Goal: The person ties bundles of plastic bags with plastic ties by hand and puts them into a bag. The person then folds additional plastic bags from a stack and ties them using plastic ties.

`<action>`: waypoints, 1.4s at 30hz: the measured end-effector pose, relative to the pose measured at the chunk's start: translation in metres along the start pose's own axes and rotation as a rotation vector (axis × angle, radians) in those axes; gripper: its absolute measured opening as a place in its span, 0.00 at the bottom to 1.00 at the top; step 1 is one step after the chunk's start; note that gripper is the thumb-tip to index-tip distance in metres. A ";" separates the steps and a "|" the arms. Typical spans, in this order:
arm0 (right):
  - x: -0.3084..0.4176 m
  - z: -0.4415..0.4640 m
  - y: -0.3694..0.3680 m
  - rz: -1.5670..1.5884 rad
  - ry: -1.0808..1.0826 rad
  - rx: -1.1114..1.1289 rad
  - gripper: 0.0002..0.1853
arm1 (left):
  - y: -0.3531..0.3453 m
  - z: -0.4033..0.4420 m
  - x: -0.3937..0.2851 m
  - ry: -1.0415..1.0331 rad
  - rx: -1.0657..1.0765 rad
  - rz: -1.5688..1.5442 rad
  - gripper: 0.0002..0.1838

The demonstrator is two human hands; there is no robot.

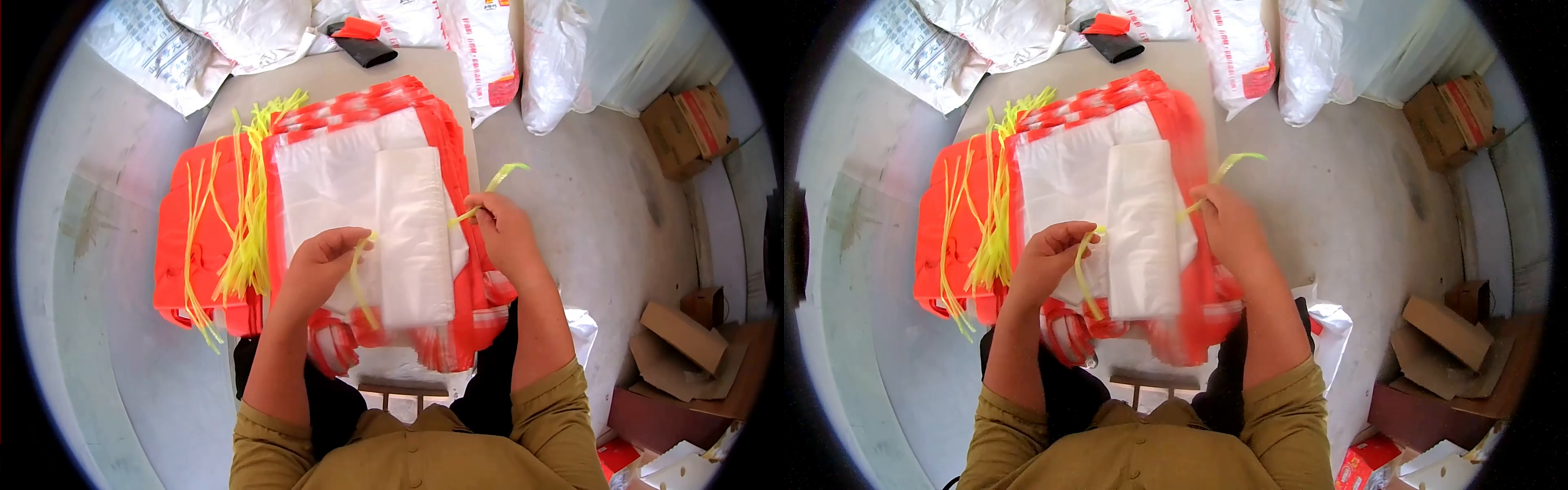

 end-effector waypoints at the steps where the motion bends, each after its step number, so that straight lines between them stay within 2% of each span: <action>1: 0.002 0.001 0.001 0.006 -0.018 -0.005 0.12 | -0.001 0.001 0.001 -0.001 -0.013 0.010 0.15; 7: 0.008 0.002 -0.005 0.177 0.057 -0.043 0.11 | -0.011 0.000 -0.016 -0.233 -0.076 0.487 0.13; 11: 0.036 -0.003 -0.023 0.221 0.017 0.009 0.09 | -0.015 -0.004 -0.027 -0.337 -0.173 0.441 0.12; 14: 0.059 -0.002 -0.044 -0.050 0.424 -0.085 0.11 | -0.019 -0.005 -0.029 -0.423 -0.177 0.438 0.13; 19: 0.075 -0.005 -0.068 -0.009 0.584 -0.019 0.11 | -0.030 -0.004 -0.031 -0.500 -0.126 0.454 0.13; 23: 0.077 -0.007 -0.075 -0.056 0.658 0.025 0.10 | -0.027 -0.001 -0.027 -0.480 -0.098 0.197 0.14; 26: 0.074 -0.007 -0.075 -0.035 0.601 0.022 0.10 | -0.027 0.003 -0.019 -0.436 -0.112 0.249 0.15; 28: 0.067 -0.004 -0.073 0.124 0.405 0.029 0.09 | -0.025 0.003 -0.017 -0.364 -0.171 0.364 0.18; 32: 0.040 -0.001 -0.081 0.399 0.121 0.094 0.11 | -0.024 0.000 -0.018 -0.445 -0.201 0.502 0.13; 40: 0.021 0.010 -0.032 0.330 0.043 -0.076 0.11 | -0.021 -0.002 -0.028 -0.514 -0.324 0.519 0.12; 42: 0.018 0.010 -0.024 0.328 0.003 -0.106 0.11 | -0.022 -0.003 -0.030 -0.457 -0.316 0.516 0.11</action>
Point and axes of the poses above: each hand's wrist, its own z-axis towards the middle knuckle, its own y-axis out of the back of the hand, x = y × z, the point moved 8 cm from there along z, towards the middle knuckle, and after that the axes turned 1 degree about x, right-handed, at the moved point
